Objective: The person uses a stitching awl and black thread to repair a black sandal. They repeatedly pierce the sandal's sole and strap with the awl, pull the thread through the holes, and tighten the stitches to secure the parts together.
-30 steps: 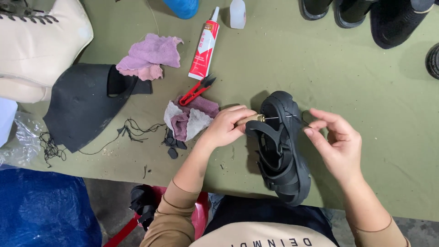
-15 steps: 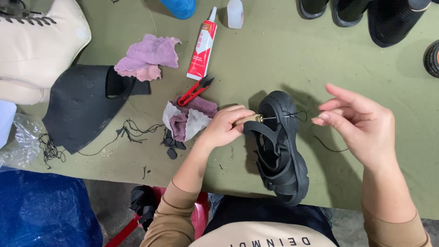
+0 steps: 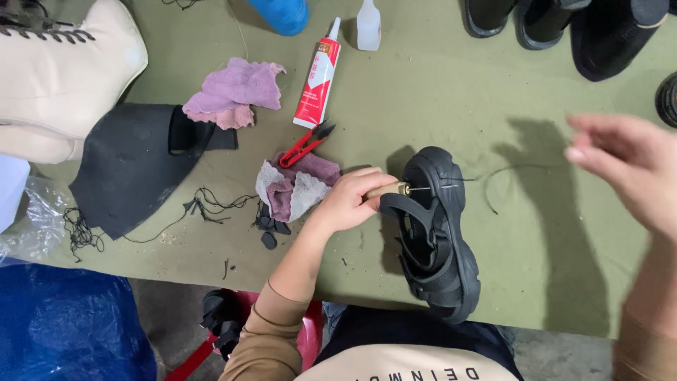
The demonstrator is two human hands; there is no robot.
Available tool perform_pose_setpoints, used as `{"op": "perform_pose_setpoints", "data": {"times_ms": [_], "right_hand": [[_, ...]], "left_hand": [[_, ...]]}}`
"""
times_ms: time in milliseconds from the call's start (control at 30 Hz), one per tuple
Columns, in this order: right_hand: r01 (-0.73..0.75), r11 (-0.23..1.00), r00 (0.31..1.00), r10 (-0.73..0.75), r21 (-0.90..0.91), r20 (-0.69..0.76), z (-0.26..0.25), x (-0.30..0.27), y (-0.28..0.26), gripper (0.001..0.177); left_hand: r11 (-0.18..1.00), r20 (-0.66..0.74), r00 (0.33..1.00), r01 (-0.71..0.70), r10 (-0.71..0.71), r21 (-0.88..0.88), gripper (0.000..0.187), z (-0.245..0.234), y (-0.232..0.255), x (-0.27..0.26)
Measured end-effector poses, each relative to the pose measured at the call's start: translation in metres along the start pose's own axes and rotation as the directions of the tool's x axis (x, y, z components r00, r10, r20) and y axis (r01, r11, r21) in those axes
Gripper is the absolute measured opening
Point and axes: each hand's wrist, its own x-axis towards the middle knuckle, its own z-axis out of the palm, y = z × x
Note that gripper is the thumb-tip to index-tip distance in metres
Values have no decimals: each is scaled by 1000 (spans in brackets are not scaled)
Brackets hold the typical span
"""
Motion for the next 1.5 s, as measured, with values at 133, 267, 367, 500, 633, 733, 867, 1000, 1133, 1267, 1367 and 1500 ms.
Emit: {"op": "perform_pose_setpoints", "data": {"times_ms": [133, 267, 367, 500, 633, 733, 867, 1000, 1133, 1267, 1367, 1500], "right_hand": [[-150, 956, 981, 175, -253, 80, -49, -28, 86, 23], [-73, 973, 973, 117, -218, 198, -82, -47, 157, 16], [127, 992, 965, -120, -17, 232, -54, -38, 107, 29], [115, 575, 973, -228, 810, 24, -43, -37, 138, 12], [140, 314, 958, -282, 939, -49, -6, -17, 74, 13], [142, 346, 966, 156, 927, -206, 9, -10, 34, 9], [177, 223, 978, 70, 959, -197, 9, -5, 37, 1], [203, 499, 969, 24, 843, -248, 26, -3, -14, 10], [207, 631, 950, 52, 748, -307, 38, 0, -17, 15], [226, 804, 955, -73, 550, -286, 50, -5, -17, 10], [165, 892, 976, -87, 421, -198, 62, -12, -23, 11], [46, 957, 998, -34, 287, -45, 75, -19, -37, 8]], "left_hand": [[999, -10, 999, -35, 35, 6, 36, 0, -2, 1], [1000, 12, 1000, -8, 7, 29, 41, 0, -1, 1], [999, 12, 1000, 13, -13, 33, 43, 0, 1, 2], [998, 9, 999, 44, -45, 46, 60, 1, 2, 2], [999, 5, 999, 31, -32, 37, 54, 2, 2, 2], [998, 10, 999, 42, -43, 36, 52, 2, 2, 2], [998, 7, 999, 51, -51, 28, 22, 1, 2, 2], [998, 9, 999, 48, -48, 30, 24, 2, 0, 2], [998, 11, 999, 51, -51, 40, 29, 0, 2, 2], [999, 10, 999, 39, -39, 35, 32, 0, 0, 2], [999, 6, 1000, 27, -27, 41, 28, 0, 0, 2], [999, 15, 1000, 24, -24, 43, 27, -1, 0, 2]]}}
